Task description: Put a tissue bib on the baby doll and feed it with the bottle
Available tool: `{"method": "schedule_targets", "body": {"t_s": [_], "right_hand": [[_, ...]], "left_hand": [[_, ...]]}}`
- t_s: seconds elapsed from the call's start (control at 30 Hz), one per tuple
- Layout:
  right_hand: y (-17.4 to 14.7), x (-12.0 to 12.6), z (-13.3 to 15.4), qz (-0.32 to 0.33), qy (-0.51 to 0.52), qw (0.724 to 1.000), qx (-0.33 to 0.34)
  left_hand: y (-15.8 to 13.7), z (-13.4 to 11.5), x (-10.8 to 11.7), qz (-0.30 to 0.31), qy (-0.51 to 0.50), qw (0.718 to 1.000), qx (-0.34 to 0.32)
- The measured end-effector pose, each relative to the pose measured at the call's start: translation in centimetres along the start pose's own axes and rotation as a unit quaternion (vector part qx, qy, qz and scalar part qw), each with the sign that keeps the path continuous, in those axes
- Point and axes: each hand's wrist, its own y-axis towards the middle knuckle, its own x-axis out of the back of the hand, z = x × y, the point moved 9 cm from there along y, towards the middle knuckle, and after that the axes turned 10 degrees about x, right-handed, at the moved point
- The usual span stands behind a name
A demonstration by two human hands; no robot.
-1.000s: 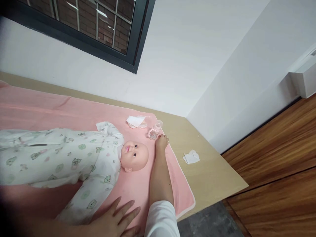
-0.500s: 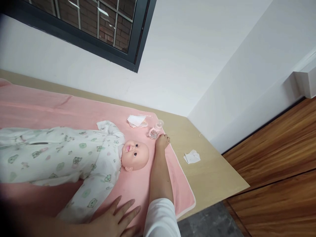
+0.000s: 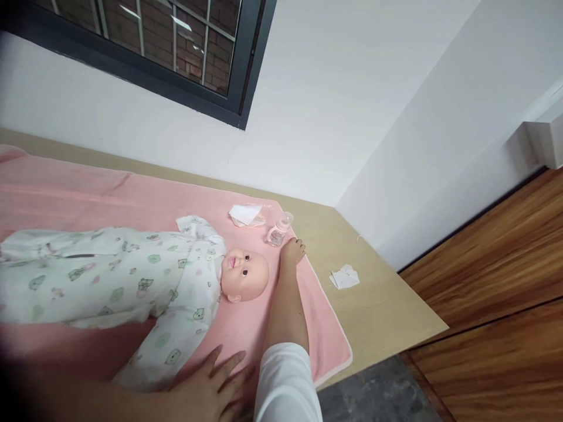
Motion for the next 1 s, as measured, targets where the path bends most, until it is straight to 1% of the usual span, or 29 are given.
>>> {"method": "schedule_targets", "body": {"t_s": [0.1, 0.2, 0.43, 0.53, 0.67, 0.73, 0.8, 0.87, 0.97, 1.0], "right_hand": [[0.0, 0.0, 0.0, 0.003, -0.001, 1.0, -0.001], [-0.1, 0.1, 0.0, 0.006, 0.003, 1.0, -0.002], [-0.1, 0.4, -0.2, 0.02, 0.035, 0.999, 0.004], [-0.1, 0.4, 0.2, 0.023, 0.041, 0.999, 0.01], [-0.1, 0.1, 0.9, 0.032, 0.048, 0.998, 0.019], [-0.1, 0.2, 0.9, 0.028, 0.05, 0.998, 0.018], [0.0, 0.7, 0.9, 0.006, 0.064, 0.998, 0.014], [0.0, 1.8, 0.9, -0.048, 0.113, 0.992, 0.018], [-0.3, 3.8, 1.5, -0.152, 0.216, 0.964, 0.037], [-0.5, 4.3, 1.9, -0.178, 0.24, 0.953, 0.048]], "left_hand": [[0.0, 0.1, 0.0, 0.007, -0.018, 1.0, 0.008], [0.1, 0.2, 0.5, 0.003, -0.011, 1.0, 0.005], [0.4, 0.7, 2.4, -0.062, -0.001, 0.998, 0.022], [0.5, 0.9, 2.9, -0.075, 0.0, 0.997, 0.034], [0.5, 1.1, 3.2, -0.076, 0.0, 0.997, 0.034], [0.5, 1.2, 3.6, -0.09, -0.004, 0.995, 0.037], [0.5, 1.4, 3.9, -0.1, -0.008, 0.994, 0.044], [0.6, 1.5, 4.0, -0.096, -0.006, 0.994, 0.046], [0.5, 1.3, 3.5, -0.061, 0.003, 0.998, 0.033], [0.4, 1.2, 3.2, -0.045, 0.005, 0.999, 0.026]]}}
